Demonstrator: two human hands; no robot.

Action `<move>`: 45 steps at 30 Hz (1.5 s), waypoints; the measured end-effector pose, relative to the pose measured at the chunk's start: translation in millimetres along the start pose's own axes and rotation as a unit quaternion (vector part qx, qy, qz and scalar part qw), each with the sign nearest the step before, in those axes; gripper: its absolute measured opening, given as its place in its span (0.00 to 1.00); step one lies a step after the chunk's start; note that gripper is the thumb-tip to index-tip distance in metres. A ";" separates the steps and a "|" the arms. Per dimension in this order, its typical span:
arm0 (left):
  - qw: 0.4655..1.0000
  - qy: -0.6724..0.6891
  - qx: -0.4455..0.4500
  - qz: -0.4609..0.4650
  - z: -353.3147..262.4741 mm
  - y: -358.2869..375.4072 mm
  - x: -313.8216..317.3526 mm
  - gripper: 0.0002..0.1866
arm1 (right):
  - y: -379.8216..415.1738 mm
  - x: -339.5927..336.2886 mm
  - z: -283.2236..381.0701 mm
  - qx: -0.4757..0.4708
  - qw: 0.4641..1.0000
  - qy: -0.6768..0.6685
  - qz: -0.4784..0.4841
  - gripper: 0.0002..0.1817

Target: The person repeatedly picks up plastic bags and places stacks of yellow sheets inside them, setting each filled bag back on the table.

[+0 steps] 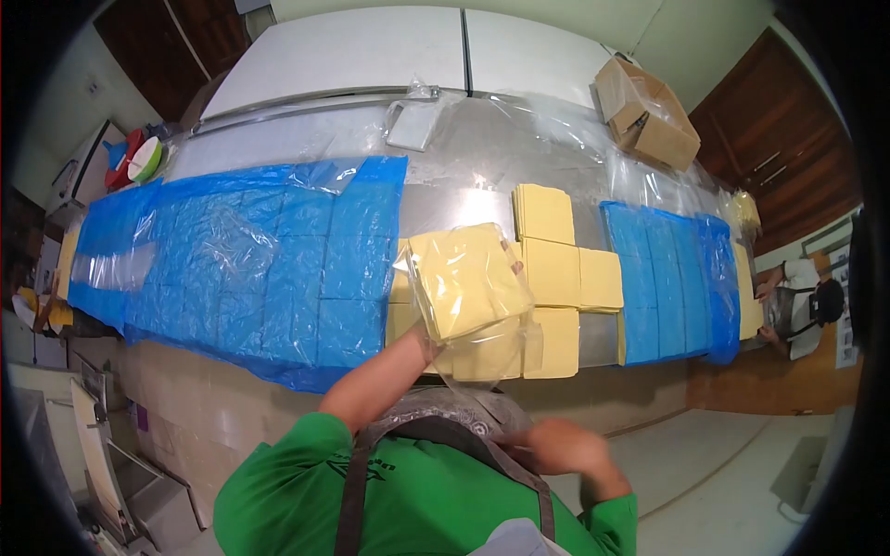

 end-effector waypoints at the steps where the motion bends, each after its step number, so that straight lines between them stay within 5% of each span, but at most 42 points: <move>1: 0.998 0.056 -0.019 -0.010 0.1 -0.7 2.7 0.34 | 18.5 -4.6 -20.1 0.047 0.983 -0.114 0.138 0.14; 3: 0.999 0.029 -0.021 -0.010 -0.2 -9.2 -1.8 0.34 | 27.6 -70.6 -79.0 0.097 0.963 -0.189 -0.164 0.20; 5: 1.000 -0.001 -0.025 -0.005 1.2 -20.1 -8.9 0.33 | -1.4 -110.7 -143.3 0.237 0.829 -0.385 -0.330 0.28; 7: 0.996 0.032 -0.067 -0.042 7.3 -30.6 -27.1 0.34 | -70.1 -94.4 -185.7 0.237 0.759 -0.567 -0.215 0.31; 9: 0.996 -0.054 -0.032 -0.063 -3.6 -43.4 -41.4 0.34 | -150.3 -78.8 -188.8 0.085 0.565 -0.815 -0.094 0.33; 11: 0.986 -0.140 0.010 -0.094 -28.1 -56.0 -41.5 0.34 | -178.0 -85.7 -191.4 0.072 0.604 -0.786 -0.114 0.32; 13: 0.924 -0.135 0.078 -0.349 -69.7 -49.6 -47.1 0.36 | -201.9 -92.3 -197.4 0.061 0.636 -0.759 -0.129 0.31; 17: 0.966 -0.073 0.029 -0.245 -115.1 -54.6 -41.4 0.39 | -252.3 -109.5 -221.7 0.053 0.685 -0.711 -0.150 0.29; 20: 0.936 -0.225 0.101 -0.250 -165.5 -79.3 -64.2 0.35 | -296.8 -137.4 -238.7 0.076 0.747 -0.636 -0.176 0.31; 22: 0.860 -0.410 0.112 -0.283 -202.8 -101.1 -73.1 0.27 | -330.8 -162.3 -247.3 0.062 0.784 -0.587 -0.193 0.33; 26: 0.841 -0.436 0.102 -0.304 -251.3 -125.1 -90.5 0.31 | -391.8 -194.8 -269.7 0.016 0.839 -0.475 -0.265 0.46; 28: 0.656 -0.644 0.055 -0.390 -277.0 -115.5 -134.4 0.37 | -414.3 -178.0 -290.3 0.036 0.910 -0.291 -0.291 0.55; 29: 0.656 -0.643 0.050 -0.393 -272.2 -108.6 -133.1 0.37 | -410.4 -173.4 -291.0 0.038 0.910 -0.297 -0.288 0.55; 31: 0.452 -0.834 0.040 -0.313 -255.4 -94.1 -101.6 0.45 | -395.0 -160.9 -292.1 0.139 0.930 -0.210 -0.269 0.55; 32: 0.386 -0.856 0.032 -0.344 -258.4 -76.0 -117.2 0.51 | -386.4 -156.4 -291.3 0.161 0.931 -0.153 -0.292 0.55; 34: 0.421 -0.844 0.044 -0.329 -243.0 -43.3 -101.7 0.51 | -352.4 -153.5 -273.2 0.154 0.909 -0.256 -0.291 0.49; 35: 0.456 -0.835 0.058 -0.302 -237.1 -26.9 -84.8 0.52 | -341.2 -140.0 -288.1 0.135 0.893 -0.215 -0.372 0.43; 37: 0.447 -0.833 0.079 -0.317 -235.0 15.8 -56.6 0.45 | -272.4 -145.3 -275.0 0.128 0.837 -0.295 -0.442 0.31; 39: 0.407 -0.826 0.162 -0.354 -251.7 68.5 -26.8 0.34 | -192.8 -126.3 -281.2 0.181 0.827 -0.199 -0.493 0.21; 41: 0.280 -0.836 0.257 -0.396 -279.5 131.5 -8.1 0.27 | -115.2 -68.4 -312.2 0.256 0.796 -0.135 -0.532 0.17; 43: 0.078 -0.866 0.271 -0.414 -282.8 177.2 26.0 0.31 | -44.1 -12.8 -316.5 0.373 0.778 -0.143 -0.485 0.17; 45: -0.068 -0.827 0.226 -0.511 -289.5 214.9 43.6 0.37 | 1.5 45.4 -318.5 0.420 0.755 -0.165 -0.476 0.17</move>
Point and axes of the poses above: each hand's wrist, its own y-axis away from the middle knuckle, its own x-axis out of the palm, z = x × y, the point moved 8 cm from there along -y, towards the middle knuckle, and after that the axes turned 10 degrees about y, right-handed, at the moved point
